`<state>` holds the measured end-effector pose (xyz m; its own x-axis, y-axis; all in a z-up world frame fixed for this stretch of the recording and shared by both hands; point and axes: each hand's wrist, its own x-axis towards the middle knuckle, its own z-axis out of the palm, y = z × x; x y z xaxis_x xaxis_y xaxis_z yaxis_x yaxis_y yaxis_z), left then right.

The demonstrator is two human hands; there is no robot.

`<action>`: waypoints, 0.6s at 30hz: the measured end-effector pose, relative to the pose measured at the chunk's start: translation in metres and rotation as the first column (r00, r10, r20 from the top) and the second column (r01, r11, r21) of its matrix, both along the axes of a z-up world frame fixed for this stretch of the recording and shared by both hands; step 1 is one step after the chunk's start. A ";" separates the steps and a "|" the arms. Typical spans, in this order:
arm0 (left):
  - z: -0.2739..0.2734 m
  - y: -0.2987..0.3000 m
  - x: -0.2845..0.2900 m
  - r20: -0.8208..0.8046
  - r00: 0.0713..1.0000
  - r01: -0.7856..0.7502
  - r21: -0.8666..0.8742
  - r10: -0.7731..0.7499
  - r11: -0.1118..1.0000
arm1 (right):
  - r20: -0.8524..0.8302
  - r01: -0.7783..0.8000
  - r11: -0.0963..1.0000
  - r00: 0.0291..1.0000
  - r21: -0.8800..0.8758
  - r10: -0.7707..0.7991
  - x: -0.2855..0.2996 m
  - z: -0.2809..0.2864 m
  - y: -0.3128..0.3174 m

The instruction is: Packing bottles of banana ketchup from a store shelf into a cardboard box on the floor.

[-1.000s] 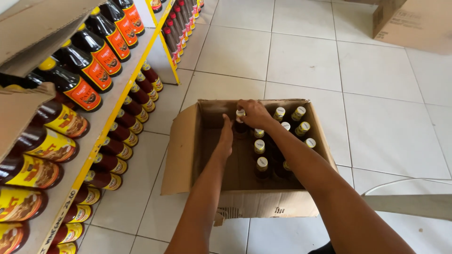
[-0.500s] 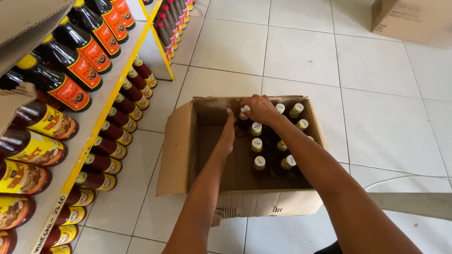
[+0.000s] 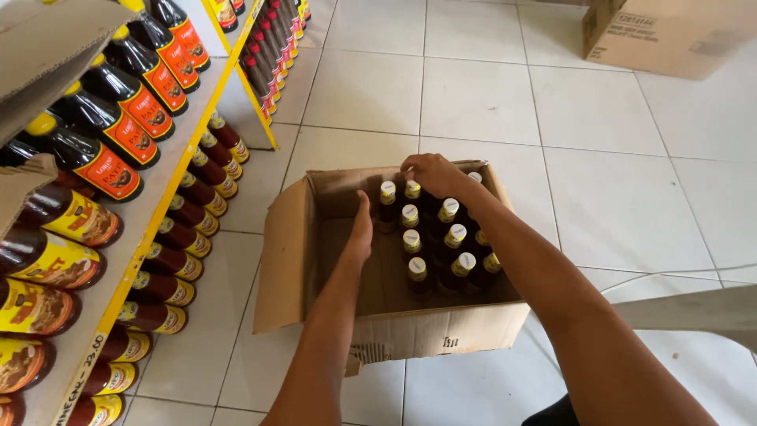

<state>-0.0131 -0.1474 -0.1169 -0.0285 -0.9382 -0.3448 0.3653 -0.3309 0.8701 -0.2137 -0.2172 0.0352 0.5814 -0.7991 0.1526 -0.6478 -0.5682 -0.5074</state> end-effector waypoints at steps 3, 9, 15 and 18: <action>0.011 -0.002 0.002 0.026 0.999 0.030 0.018 -0.031 0.999 | -0.037 -0.031 1.000 0.999 0.005 0.031 -0.004 0.006 0.001; 0.032 0.008 0.037 0.086 0.996 0.005 0.075 -0.012 0.997 | 0.032 -0.032 0.994 0.999 0.104 0.028 0.011 0.042 0.020; 0.119 0.025 0.080 0.146 0.983 -0.110 -0.026 0.113 0.994 | 0.306 -0.130 0.897 0.952 0.422 -0.006 0.058 0.089 0.060; 0.172 0.060 0.109 0.317 0.946 -0.048 -0.074 0.069 0.996 | 0.333 -0.243 0.884 0.937 0.399 0.108 0.087 0.098 0.067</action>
<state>0.0961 -0.0870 0.0549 0.1284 -0.9556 -0.2653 0.0820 -0.2563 0.9631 -0.1272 -0.1504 0.1328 0.7009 -0.7132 0.0052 -0.3411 -0.3417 -0.8757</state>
